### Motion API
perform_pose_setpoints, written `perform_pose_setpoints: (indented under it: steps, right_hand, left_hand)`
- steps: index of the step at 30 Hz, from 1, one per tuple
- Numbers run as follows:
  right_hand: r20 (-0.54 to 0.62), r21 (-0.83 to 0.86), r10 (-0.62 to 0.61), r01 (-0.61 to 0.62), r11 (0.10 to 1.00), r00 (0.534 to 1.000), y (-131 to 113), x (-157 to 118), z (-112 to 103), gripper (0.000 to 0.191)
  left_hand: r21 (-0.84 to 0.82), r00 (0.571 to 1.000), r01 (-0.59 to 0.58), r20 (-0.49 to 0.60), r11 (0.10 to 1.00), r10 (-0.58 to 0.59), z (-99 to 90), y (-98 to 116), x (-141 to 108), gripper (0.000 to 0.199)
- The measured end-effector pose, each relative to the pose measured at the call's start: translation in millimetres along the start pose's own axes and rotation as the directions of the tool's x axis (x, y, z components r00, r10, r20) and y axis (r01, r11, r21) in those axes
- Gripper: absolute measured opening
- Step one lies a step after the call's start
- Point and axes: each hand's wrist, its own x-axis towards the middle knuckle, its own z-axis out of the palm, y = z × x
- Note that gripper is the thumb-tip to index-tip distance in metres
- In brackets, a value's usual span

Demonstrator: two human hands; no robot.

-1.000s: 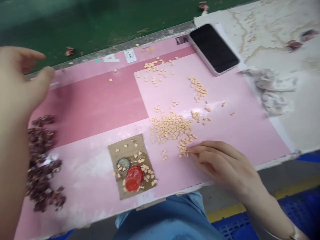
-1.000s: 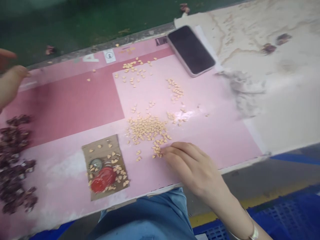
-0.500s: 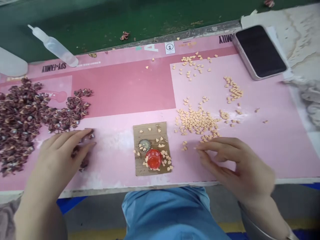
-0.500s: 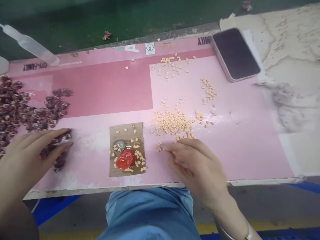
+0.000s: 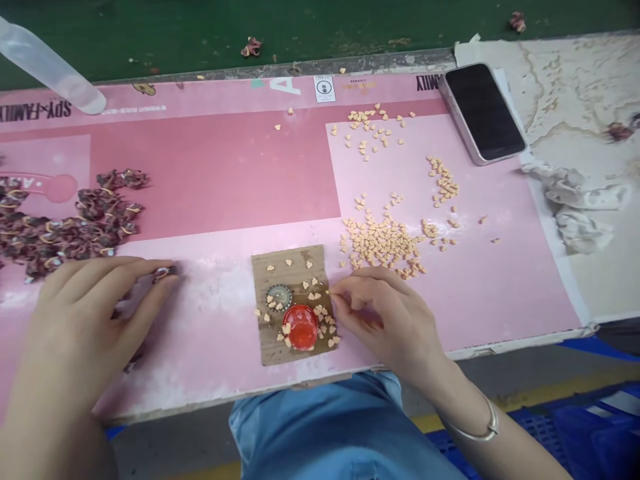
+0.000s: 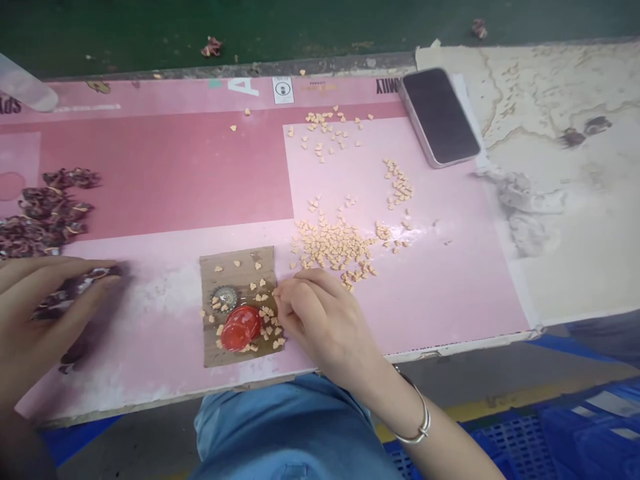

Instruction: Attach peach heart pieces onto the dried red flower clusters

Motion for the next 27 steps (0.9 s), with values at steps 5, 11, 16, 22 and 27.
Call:
perform_pose_setpoints:
  steps: [5,11,16,22,27]
  right_hand:
    - [0.025,-0.025,0.018,-0.017,1.000,1.000,1.6,0.2,-1.2,0.030]
    - [0.044,-0.021,0.012,-0.011,1.000,0.999,1.9,-3.2,-3.0,0.029]
    - [0.040,-0.003,0.011,-0.011,1.000,0.999,1.5,-3.5,-2.4,0.031]
    - [0.042,0.018,0.024,-0.025,1.000,0.999,3.0,-3.2,-0.9,0.033]
    - [0.016,0.176,0.100,-0.101,0.979,0.995,-12.2,8.6,-16.5,0.036]
  left_hand:
    - [-0.149,0.988,0.153,0.021,0.977,-0.152,-3.7,6.3,-3.7,0.016]
    - [-0.311,0.932,0.362,0.091,0.879,-0.352,-14.0,20.9,-11.3,0.021]
    - [-0.377,0.867,0.491,0.127,0.785,-0.481,-14.1,40.7,-16.1,0.024]
    - [-0.699,0.642,0.589,0.099,0.407,-0.760,-14.9,96.7,-17.0,0.030]
    - [-0.827,0.688,0.506,0.214,0.246,-0.693,-13.5,126.0,-11.1,0.016]
